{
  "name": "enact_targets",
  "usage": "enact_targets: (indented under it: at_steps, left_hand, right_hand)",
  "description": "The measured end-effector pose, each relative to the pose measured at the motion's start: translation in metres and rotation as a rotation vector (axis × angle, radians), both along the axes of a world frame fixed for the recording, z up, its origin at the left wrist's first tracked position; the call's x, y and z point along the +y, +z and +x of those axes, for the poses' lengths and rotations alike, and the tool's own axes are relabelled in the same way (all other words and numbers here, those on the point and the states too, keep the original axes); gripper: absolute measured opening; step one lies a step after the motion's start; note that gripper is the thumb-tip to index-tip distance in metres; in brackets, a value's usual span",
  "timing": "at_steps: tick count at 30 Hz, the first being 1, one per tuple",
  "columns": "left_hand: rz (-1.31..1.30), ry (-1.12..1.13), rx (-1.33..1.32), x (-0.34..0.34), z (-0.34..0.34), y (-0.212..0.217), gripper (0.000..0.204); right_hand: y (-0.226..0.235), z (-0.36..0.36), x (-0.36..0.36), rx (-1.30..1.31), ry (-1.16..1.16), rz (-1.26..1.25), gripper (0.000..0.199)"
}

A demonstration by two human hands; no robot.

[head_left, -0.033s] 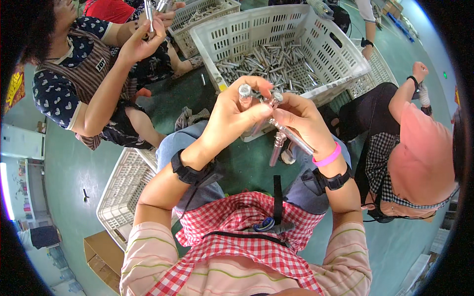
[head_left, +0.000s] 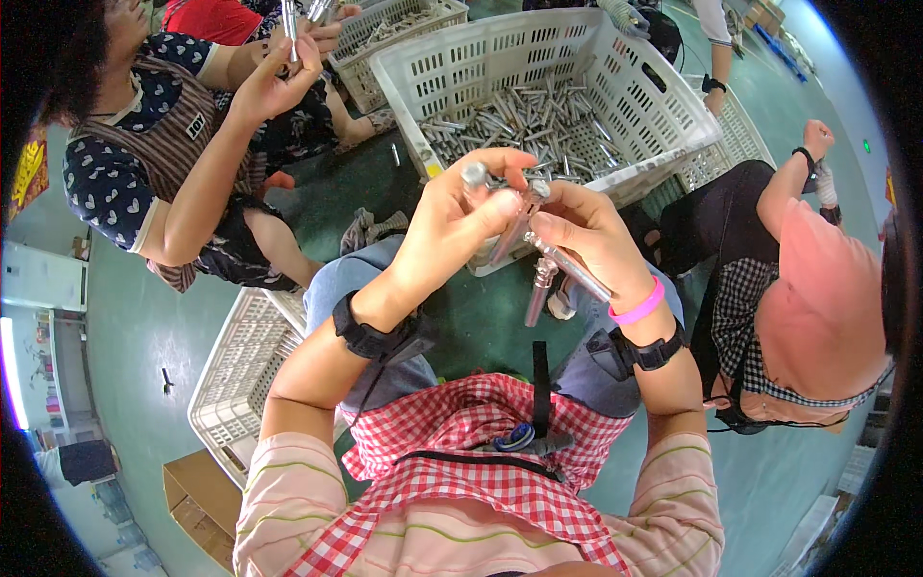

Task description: The person picks up metal cylindrical tubes and attaches small caps or connectors to the ends by hand, placing the assembled items into a white plastic crate.

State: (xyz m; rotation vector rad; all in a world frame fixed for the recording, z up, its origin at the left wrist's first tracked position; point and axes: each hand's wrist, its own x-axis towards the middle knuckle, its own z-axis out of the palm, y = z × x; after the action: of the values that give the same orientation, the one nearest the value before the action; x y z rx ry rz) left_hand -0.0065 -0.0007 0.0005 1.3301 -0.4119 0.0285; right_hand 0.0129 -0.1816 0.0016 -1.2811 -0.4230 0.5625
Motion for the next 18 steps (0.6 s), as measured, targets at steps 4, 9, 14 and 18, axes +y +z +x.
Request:
enact_targets:
  at_steps: [4,9,14,18]
  left_hand:
    - [0.122,-0.091,0.089,0.006,0.002,-0.001,0.041]
    - [0.167,-0.037,0.048,-0.002,-0.001,0.004,0.026]
    - [0.139,-0.037,0.045,-0.001,0.001,0.0,0.021]
    - [0.165,0.018,-0.146,-0.001,0.006,-0.007,0.016]
  right_hand:
    - [0.001,-0.004,0.004,0.057,-0.031,0.048,0.017]
    - [0.001,-0.005,0.001,0.037,-0.012,0.028,0.016]
    - [0.0,-0.005,0.001,-0.013,-0.026,0.036,0.016]
    - [0.0,-0.004,0.0,-0.002,0.005,0.085,0.016]
